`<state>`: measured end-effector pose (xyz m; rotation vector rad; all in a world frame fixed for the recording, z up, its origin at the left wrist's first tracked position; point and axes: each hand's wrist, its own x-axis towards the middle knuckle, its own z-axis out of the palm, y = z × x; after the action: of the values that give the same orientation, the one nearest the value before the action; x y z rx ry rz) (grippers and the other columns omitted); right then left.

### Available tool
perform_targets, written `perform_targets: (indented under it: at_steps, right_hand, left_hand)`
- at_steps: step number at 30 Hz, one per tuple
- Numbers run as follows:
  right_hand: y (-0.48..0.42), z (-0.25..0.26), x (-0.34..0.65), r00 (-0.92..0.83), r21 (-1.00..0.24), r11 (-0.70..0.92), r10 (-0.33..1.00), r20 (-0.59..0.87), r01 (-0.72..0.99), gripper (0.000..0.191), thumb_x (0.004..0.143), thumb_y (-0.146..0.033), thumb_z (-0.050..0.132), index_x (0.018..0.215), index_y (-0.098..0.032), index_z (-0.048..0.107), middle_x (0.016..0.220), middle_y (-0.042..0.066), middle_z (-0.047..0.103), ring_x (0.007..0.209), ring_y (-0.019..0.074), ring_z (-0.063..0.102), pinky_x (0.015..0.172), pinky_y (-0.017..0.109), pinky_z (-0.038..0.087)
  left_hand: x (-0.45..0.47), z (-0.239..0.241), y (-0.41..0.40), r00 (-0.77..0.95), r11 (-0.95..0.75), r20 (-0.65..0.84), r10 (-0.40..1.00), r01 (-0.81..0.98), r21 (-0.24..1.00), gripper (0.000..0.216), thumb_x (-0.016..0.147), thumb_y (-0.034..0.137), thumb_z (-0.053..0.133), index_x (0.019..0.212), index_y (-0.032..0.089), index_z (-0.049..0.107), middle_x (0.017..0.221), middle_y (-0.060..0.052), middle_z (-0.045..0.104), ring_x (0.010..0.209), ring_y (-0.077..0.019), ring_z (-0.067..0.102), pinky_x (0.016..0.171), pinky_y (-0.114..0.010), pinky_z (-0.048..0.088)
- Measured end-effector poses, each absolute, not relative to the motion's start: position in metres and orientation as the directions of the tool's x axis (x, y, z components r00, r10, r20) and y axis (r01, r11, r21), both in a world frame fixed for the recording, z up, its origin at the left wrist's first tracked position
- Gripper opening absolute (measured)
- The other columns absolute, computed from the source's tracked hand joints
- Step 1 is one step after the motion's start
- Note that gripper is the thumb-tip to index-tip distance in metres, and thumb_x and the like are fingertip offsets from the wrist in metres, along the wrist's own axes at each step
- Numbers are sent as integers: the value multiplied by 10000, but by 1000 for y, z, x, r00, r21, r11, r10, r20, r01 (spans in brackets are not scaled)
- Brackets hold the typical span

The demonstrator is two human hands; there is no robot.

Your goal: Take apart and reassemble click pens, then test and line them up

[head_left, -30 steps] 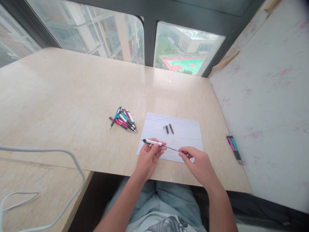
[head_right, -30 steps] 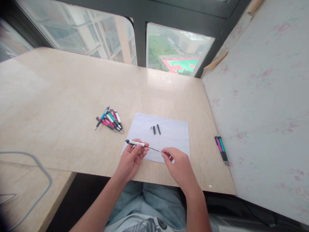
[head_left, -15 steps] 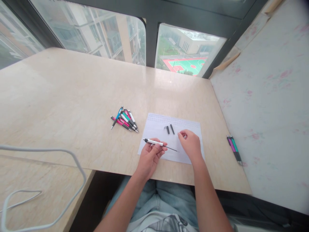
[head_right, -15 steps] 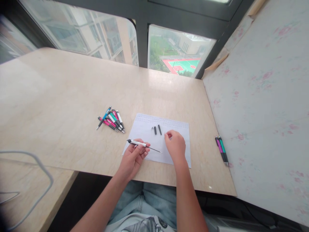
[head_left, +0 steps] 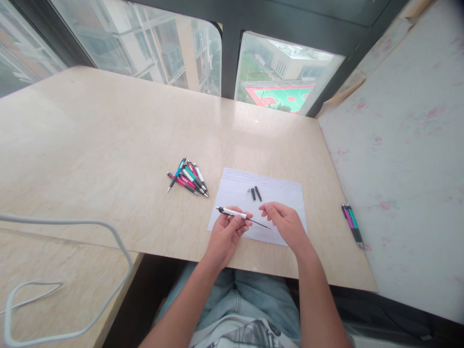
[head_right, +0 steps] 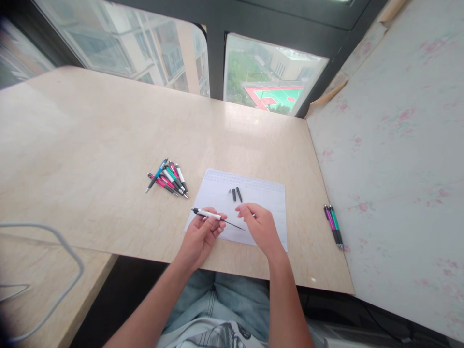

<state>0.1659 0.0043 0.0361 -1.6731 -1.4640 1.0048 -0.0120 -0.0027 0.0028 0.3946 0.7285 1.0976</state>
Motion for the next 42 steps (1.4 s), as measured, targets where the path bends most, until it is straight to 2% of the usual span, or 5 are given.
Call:
perform_targets:
  at_steps: [4, 10, 20, 27, 42]
  right_hand:
    - [-15, 53, 166, -140, -836, -27, 982, -124, 548, 163, 880, -310, 590, 877, -234, 734, 874, 20, 731, 785, 175, 637, 679, 280, 462]
    - [-32, 56, 183, -187, -768, -49, 958, -217, 639, 155, 869, -257, 564, 876, -230, 717, 843, 13, 723, 756, 170, 632, 692, 290, 476]
    - [-19, 25, 195, 295, -688, -305, 946, -137, 659, 188, 827, -306, 552, 804, -212, 714, 817, 50, 745, 768, 214, 669, 720, 334, 479]
    - [17, 21, 168, 286, -694, -239, 957, -50, 679, 221, 831, -314, 534, 699, -206, 675, 756, 64, 741, 695, 209, 656, 667, 331, 454]
    - [-28, 32, 127, 152, -967, -240, 962, -225, 88, 254, 870, -439, 618, 859, -191, 674, 754, 21, 686, 696, 161, 606, 652, 282, 465]
  left_hand:
    - [-13, 2, -3, 271, 418, -321, 908, -659, 626, 240, 809, 240, 746, 993, 178, 604, 922, -68, 748, 748, -109, 679, 750, -231, 514]
    - [-12, -1, -3, 258, 407, -319, 912, -664, 628, 216, 820, 246, 737, 981, 173, 613, 944, -80, 752, 752, -102, 675, 756, -223, 509]
    - [-11, -1, -2, 223, 388, -328, 918, -680, 623, 228, 808, 271, 749, 962, 177, 610, 926, -81, 751, 739, -103, 669, 721, -217, 499]
    - [-11, 1, -2, 226, 392, -331, 916, -675, 625, 219, 814, 262, 740, 973, 180, 613, 923, -79, 746, 738, -111, 665, 721, -231, 498]
    - [-13, -5, -6, 239, 325, -242, 940, -419, 848, 184, 788, 281, 758, 933, 176, 715, 844, -29, 690, 797, -152, 616, 794, -277, 463]
